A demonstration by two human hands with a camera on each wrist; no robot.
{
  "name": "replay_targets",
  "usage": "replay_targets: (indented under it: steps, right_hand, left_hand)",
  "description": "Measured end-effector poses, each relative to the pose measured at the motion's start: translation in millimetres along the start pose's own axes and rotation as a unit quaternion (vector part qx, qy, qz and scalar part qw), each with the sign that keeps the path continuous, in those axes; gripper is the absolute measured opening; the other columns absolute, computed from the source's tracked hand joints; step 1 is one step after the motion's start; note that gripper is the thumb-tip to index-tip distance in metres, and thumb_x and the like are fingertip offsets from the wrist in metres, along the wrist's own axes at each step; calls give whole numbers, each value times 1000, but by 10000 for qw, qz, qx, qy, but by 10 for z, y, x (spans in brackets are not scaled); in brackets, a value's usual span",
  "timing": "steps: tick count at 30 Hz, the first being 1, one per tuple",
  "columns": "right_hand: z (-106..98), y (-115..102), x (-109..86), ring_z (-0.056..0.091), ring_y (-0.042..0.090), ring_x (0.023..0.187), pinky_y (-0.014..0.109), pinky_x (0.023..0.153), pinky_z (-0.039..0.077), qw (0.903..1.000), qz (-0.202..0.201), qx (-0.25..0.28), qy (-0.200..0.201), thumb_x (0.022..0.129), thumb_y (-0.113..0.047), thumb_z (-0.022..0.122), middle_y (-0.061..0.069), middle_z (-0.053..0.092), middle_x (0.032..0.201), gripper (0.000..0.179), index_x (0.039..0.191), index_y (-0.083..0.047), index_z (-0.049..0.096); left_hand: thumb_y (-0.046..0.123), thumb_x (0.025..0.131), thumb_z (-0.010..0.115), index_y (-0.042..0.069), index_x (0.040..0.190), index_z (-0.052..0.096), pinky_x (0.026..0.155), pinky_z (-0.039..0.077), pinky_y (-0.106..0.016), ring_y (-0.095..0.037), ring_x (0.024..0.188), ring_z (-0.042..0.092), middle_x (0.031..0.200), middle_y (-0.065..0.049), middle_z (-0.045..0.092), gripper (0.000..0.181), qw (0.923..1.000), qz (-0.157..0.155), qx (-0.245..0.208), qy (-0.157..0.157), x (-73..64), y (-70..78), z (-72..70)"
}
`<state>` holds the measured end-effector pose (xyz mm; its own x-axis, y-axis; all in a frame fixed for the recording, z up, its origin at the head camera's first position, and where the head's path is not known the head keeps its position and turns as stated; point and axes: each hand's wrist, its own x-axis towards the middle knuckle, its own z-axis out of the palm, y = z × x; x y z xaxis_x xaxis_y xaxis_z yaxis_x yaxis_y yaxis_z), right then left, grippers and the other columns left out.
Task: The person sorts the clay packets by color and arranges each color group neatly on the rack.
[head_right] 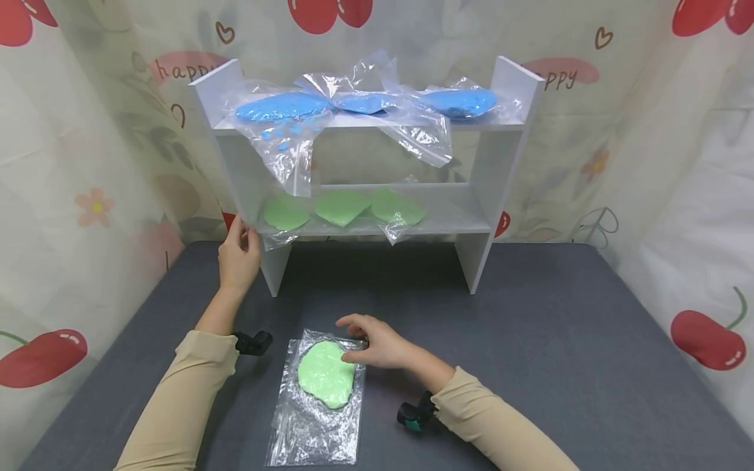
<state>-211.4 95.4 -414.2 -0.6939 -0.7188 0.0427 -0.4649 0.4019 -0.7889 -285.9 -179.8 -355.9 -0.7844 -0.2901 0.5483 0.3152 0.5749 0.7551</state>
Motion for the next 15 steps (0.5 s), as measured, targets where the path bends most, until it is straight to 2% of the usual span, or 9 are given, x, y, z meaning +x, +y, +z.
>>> replay_targets:
  steps: [15]
  right_hand:
    - [104, 58, 91, 45, 34, 127, 50, 103, 38, 9985, 19, -402, -378, 78, -25, 75, 16, 45, 139, 74, 139, -3, 38]
  left_hand:
    - [17, 97, 45, 16, 136, 47, 79, 52, -51, -33, 104, 65, 121, -17, 63, 40, 10000, -14, 50, -7, 7, -1, 2]
